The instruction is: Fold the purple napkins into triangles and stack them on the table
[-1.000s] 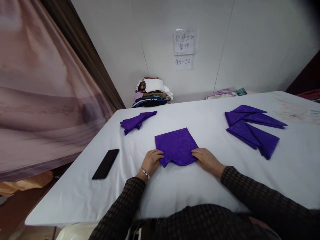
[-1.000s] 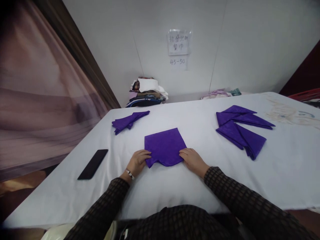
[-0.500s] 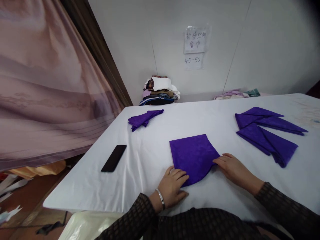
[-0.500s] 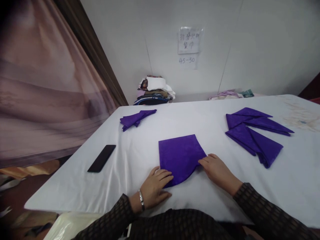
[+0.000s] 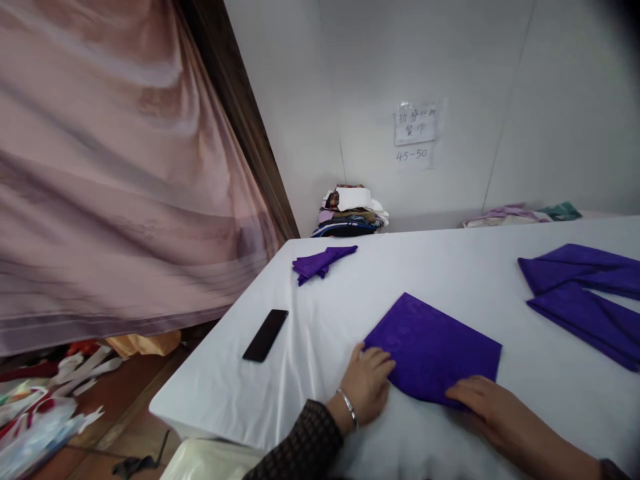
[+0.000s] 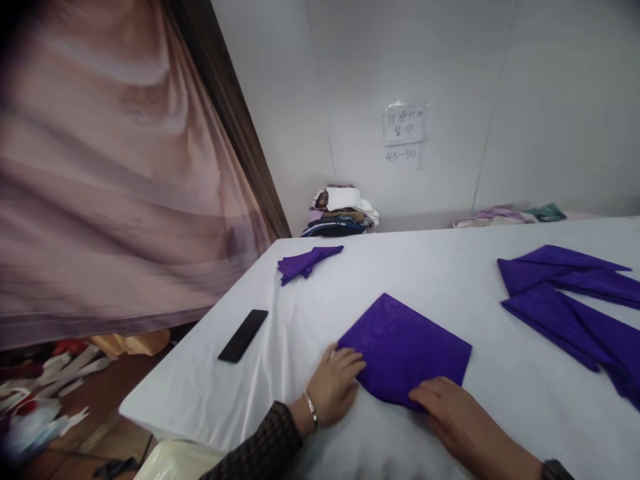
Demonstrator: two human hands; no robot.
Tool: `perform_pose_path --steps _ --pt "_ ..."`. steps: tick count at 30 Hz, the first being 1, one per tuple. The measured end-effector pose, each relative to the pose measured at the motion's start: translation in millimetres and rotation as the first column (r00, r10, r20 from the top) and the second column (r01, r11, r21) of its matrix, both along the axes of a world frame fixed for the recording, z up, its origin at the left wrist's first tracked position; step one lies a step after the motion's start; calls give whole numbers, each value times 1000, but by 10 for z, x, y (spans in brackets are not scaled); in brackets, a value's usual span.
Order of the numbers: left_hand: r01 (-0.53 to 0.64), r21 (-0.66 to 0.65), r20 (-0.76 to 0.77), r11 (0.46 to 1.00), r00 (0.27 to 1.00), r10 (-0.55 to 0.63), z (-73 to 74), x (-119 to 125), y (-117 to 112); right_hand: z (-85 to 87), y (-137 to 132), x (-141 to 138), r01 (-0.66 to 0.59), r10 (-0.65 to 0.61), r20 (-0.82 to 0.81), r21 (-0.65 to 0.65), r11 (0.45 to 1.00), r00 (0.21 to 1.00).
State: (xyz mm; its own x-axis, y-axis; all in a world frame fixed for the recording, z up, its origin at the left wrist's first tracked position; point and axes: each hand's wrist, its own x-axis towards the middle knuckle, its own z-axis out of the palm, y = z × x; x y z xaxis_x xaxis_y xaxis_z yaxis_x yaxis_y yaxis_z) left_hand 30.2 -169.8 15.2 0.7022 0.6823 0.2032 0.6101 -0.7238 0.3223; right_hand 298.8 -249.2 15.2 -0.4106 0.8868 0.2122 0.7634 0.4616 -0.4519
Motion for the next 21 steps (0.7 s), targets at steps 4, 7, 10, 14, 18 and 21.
perform_pose_path --steps 4,7,10,14,18,21 --pt "51 -85 75 995 996 -44 -62 90 -95 43 184 115 14 -21 -99 -65 998 995" --pt "10 -76 81 997 997 -4 -81 133 -16 129 421 170 58 -79 -175 -121 991 981" --pt "-31 -69 91 997 995 37 -96 159 74 185 682 160 120 -157 -260 -151 981 953" --pt "-97 -72 150 993 983 107 -140 169 135 159 934 109 116 -195 -372 -222 968 908" --pt "-97 -65 230 993 967 110 -198 160 167 94 1078 89 113 -215 -425 -252 961 879" --pt "-120 -50 249 992 960 129 -215 153 194 84 1186 98 165 -265 -427 -257 952 864"
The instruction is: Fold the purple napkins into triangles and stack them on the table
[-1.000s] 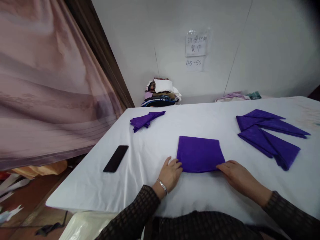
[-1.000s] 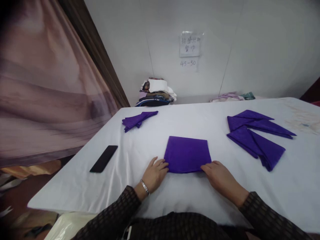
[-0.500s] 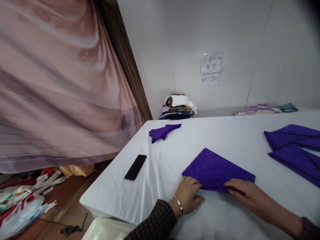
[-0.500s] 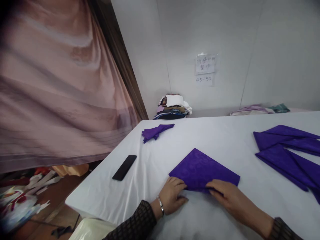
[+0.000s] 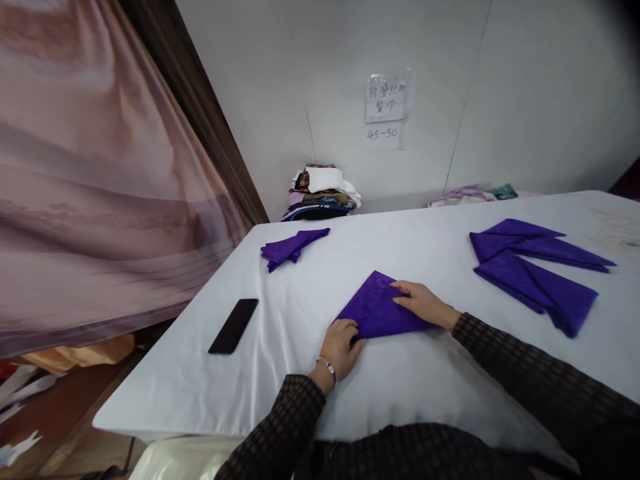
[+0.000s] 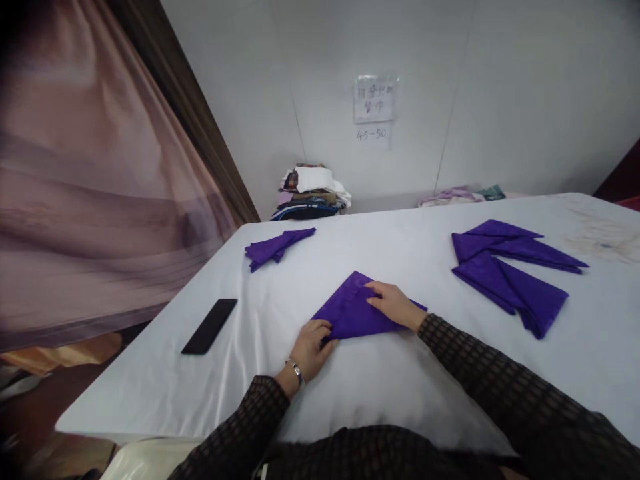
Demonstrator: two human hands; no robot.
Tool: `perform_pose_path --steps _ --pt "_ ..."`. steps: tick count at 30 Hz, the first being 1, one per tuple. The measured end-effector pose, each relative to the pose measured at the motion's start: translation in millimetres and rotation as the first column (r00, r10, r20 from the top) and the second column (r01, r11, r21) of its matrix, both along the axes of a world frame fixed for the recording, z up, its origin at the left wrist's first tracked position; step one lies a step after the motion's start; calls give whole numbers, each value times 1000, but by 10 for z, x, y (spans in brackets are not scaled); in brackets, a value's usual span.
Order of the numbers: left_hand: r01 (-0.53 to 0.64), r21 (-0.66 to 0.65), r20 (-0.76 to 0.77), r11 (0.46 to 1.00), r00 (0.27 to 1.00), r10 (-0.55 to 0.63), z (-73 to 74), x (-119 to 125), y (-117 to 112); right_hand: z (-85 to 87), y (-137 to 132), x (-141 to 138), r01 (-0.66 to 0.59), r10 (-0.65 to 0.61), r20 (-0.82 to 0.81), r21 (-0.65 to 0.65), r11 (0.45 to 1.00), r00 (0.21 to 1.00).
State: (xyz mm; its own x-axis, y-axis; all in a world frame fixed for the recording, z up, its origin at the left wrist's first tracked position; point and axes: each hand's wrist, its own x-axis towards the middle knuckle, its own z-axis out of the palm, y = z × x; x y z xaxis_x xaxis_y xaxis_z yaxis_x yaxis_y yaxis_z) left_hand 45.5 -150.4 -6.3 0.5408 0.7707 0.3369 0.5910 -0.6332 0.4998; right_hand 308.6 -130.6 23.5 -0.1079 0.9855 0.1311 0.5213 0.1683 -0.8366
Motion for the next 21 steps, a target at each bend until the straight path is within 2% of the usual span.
perform_pose_path --steps 6,9,13,21 --pt "-126 21 -22 992 992 126 72 -31 97 21 326 7 8 -7 20 -23 1000 1000" --pt "-197 -1 -9 980 980 197 102 -41 157 7 521 -14 50 -45 128 -37 998 991" --pt "-271 -11 11 963 963 271 69 -46 221 -19 738 -50 98 -85 270 -35 995 959" --pt "-379 -90 67 921 920 386 -11 -100 285 -132 875 -82 145 -126 364 -27 989 923"
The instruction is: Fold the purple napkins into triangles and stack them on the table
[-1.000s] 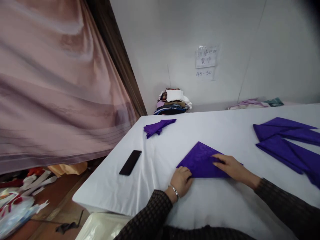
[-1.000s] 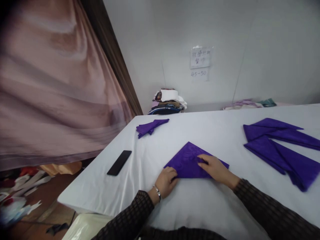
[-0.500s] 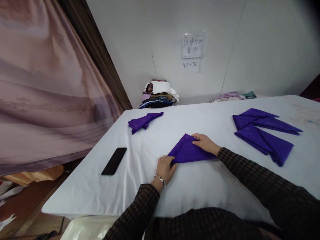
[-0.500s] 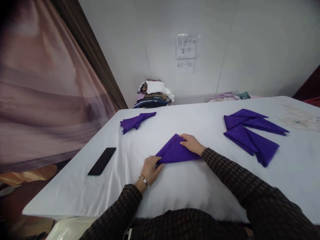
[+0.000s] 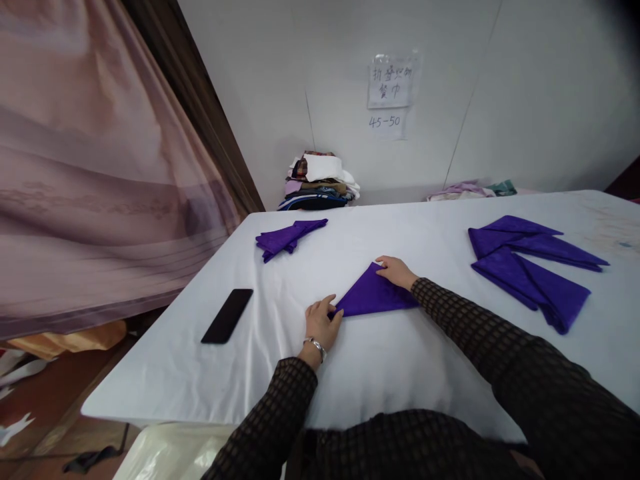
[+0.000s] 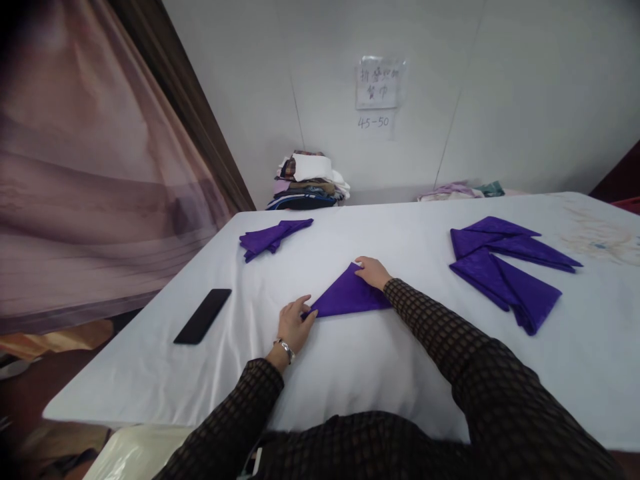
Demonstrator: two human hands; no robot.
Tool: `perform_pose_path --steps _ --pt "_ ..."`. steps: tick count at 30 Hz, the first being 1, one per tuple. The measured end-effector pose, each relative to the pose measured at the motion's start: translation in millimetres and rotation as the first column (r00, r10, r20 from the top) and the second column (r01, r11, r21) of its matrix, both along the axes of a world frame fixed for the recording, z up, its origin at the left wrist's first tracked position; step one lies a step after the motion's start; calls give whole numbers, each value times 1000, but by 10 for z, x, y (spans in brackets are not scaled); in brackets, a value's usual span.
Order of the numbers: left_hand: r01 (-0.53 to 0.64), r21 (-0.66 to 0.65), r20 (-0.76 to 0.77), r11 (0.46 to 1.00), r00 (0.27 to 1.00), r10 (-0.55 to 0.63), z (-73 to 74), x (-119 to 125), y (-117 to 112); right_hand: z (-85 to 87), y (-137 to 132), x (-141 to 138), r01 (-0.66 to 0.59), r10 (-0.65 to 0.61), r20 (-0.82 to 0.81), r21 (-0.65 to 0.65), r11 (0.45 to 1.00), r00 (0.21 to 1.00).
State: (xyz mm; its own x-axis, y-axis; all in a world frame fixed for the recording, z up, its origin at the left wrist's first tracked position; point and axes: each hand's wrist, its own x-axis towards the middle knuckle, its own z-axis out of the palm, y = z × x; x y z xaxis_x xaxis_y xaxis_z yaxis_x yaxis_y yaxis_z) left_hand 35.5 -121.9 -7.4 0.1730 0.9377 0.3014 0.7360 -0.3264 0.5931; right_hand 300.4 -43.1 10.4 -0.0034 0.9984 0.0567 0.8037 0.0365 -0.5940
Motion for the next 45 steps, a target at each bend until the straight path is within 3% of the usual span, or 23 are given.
perform_pose_path --steps 13,32,41,45 --pt "-2 -62 136 998 991 10 -1 -21 55 -122 -67 -30 35 -39 70 59 998 997" --pt "27 -9 -157 1000 987 -28 60 -21 88 -207 -116 -87 111 -136 161 152 982 978" --pt "-6 -22 -402 1000 916 -4 122 37 107 -208 -140 -96 142 -176 162 203 969 971" --pt "-45 -1 -435 999 900 40 163 42 96 -184 -136 -97 155 -188 157 199 968 970"
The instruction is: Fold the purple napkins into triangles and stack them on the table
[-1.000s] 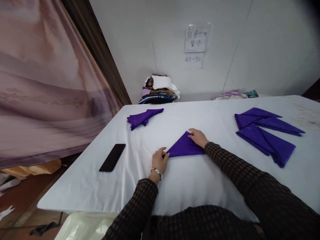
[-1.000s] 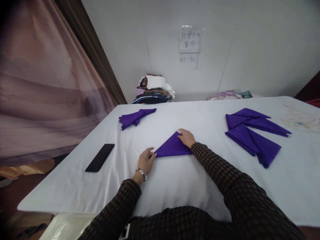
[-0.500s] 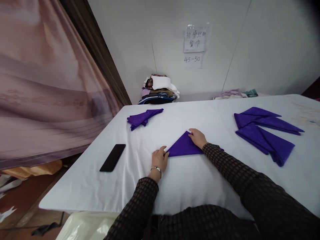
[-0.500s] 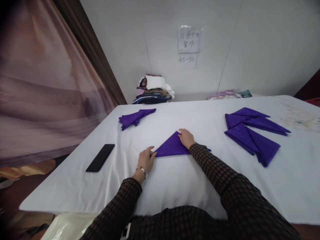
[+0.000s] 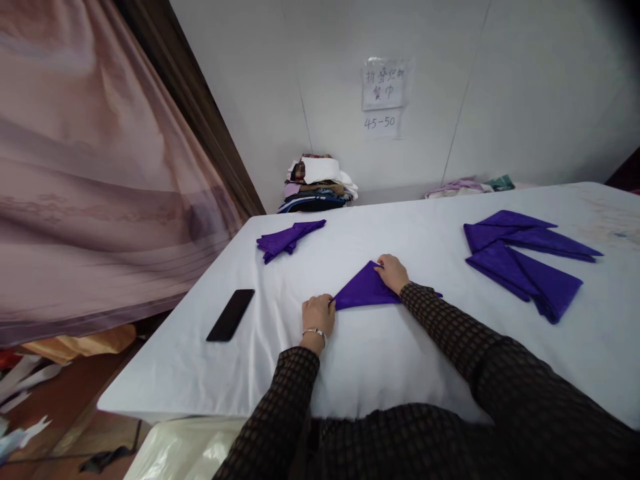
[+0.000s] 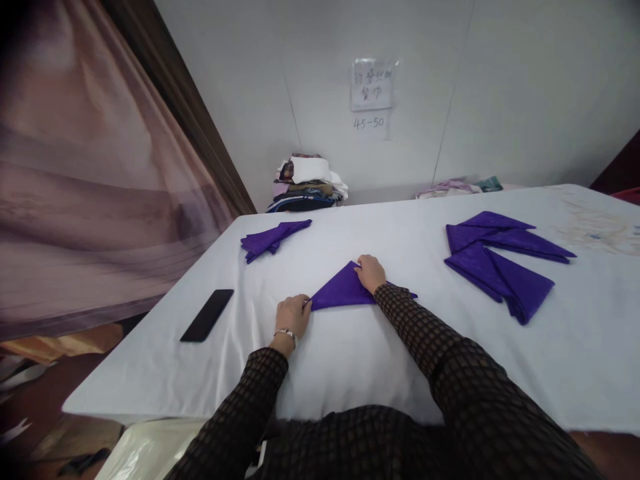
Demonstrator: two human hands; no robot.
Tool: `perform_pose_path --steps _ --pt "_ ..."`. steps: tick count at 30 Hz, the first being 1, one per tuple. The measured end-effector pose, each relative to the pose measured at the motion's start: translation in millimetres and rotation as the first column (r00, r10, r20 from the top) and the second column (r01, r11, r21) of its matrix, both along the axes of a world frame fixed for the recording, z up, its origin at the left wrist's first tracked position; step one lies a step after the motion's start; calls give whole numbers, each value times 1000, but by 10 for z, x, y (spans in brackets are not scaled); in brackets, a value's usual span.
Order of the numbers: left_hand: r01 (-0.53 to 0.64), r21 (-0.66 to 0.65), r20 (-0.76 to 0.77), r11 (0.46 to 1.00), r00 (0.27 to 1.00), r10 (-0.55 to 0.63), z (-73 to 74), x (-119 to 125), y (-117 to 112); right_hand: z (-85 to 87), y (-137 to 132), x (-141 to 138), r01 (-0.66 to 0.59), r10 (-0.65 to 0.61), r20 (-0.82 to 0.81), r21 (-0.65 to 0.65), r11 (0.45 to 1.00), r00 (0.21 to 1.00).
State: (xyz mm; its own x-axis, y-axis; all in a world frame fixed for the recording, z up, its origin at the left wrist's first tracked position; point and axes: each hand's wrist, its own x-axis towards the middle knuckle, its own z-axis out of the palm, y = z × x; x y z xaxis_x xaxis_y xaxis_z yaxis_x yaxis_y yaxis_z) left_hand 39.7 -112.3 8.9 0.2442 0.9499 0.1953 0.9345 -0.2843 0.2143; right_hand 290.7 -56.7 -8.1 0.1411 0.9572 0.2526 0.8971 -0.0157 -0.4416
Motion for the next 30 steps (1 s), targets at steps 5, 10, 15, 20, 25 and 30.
perform_pose_path --steps 5,10,15,20,25,30 --pt "-28 78 17 997 999 27 117 92 -24 36 5 1 5 -5 -12 -26 1000 1000" --pt "382 130 86 915 915 -394 211 575 48 54 13 11 -4 3 -21 -66 998 1000" --pt "422 -107 -17 900 905 -426 58 872 236 168 39 25 -8 6 -15 -111 994 1000" --pt "360 -140 -119 922 919 -377 -118 820 366 446 -164 -145 -42 45 24 -89 995 999" --pt "405 -193 -307 894 841 -446 -123 790 431 372 -633 -373 -514 505 123 59 856 855" --pt "332 -157 -313 930 877 -366 -134 824 455 150 -912 65 -556 564 80 -104 825 822"
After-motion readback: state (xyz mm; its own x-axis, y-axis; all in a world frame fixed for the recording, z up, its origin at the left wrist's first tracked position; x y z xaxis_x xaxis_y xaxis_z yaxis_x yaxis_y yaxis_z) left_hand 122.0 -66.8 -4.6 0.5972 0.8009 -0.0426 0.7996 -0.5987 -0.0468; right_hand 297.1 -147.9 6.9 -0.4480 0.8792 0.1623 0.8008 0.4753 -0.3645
